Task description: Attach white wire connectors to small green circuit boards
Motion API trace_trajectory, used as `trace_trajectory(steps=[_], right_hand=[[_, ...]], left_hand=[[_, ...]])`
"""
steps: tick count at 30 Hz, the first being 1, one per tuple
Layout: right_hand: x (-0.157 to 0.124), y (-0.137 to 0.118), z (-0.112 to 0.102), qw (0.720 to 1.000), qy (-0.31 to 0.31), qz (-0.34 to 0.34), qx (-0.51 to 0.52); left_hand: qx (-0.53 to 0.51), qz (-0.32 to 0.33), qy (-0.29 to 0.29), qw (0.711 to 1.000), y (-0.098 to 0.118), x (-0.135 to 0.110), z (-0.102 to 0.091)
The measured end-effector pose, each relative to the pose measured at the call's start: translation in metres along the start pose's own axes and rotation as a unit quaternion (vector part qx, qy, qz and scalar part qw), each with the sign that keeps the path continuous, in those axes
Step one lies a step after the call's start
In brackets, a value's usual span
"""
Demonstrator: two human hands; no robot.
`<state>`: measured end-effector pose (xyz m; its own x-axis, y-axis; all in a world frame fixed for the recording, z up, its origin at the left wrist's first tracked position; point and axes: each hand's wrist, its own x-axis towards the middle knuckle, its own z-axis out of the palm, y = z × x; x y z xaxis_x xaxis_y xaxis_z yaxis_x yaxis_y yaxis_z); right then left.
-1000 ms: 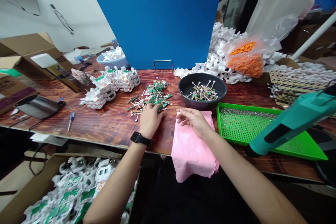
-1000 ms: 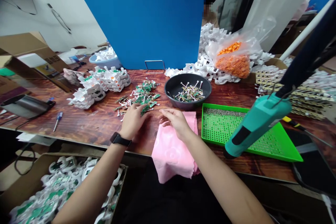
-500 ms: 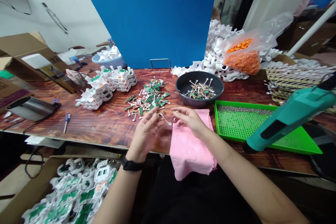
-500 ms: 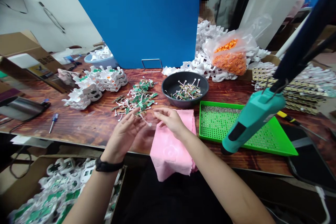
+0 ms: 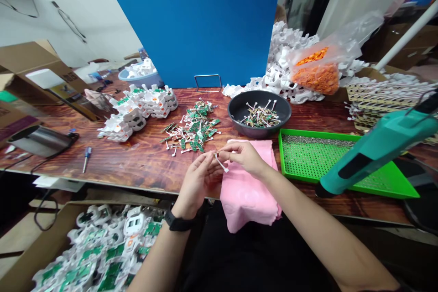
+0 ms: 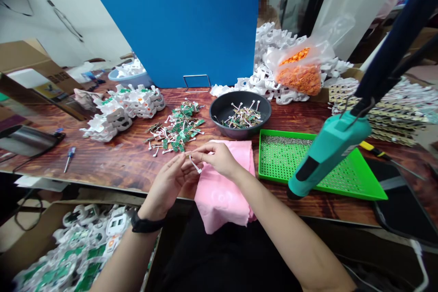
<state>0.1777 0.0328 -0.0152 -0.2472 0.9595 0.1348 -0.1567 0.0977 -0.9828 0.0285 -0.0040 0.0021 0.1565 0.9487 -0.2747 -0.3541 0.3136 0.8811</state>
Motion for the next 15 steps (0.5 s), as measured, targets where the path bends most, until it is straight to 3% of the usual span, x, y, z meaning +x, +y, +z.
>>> trace_trajectory(steps=[3,6,15], right_hand=[[0.001,0.003,-0.001,1.000,-0.006,0.012,-0.001],[0.000,0.003,-0.001,0.999,-0.018,0.032,0.015],[0.000,0.004,0.001,0.996,-0.027,0.065,0.062]], left_hand=[[0.082,0.057,0.038,0.994,-0.003,0.002,-0.003],[0.142,0.088,0.039,0.985,-0.003,0.004,-0.009],[0.200,0.093,0.042,0.975,-0.004,0.005,-0.016]])
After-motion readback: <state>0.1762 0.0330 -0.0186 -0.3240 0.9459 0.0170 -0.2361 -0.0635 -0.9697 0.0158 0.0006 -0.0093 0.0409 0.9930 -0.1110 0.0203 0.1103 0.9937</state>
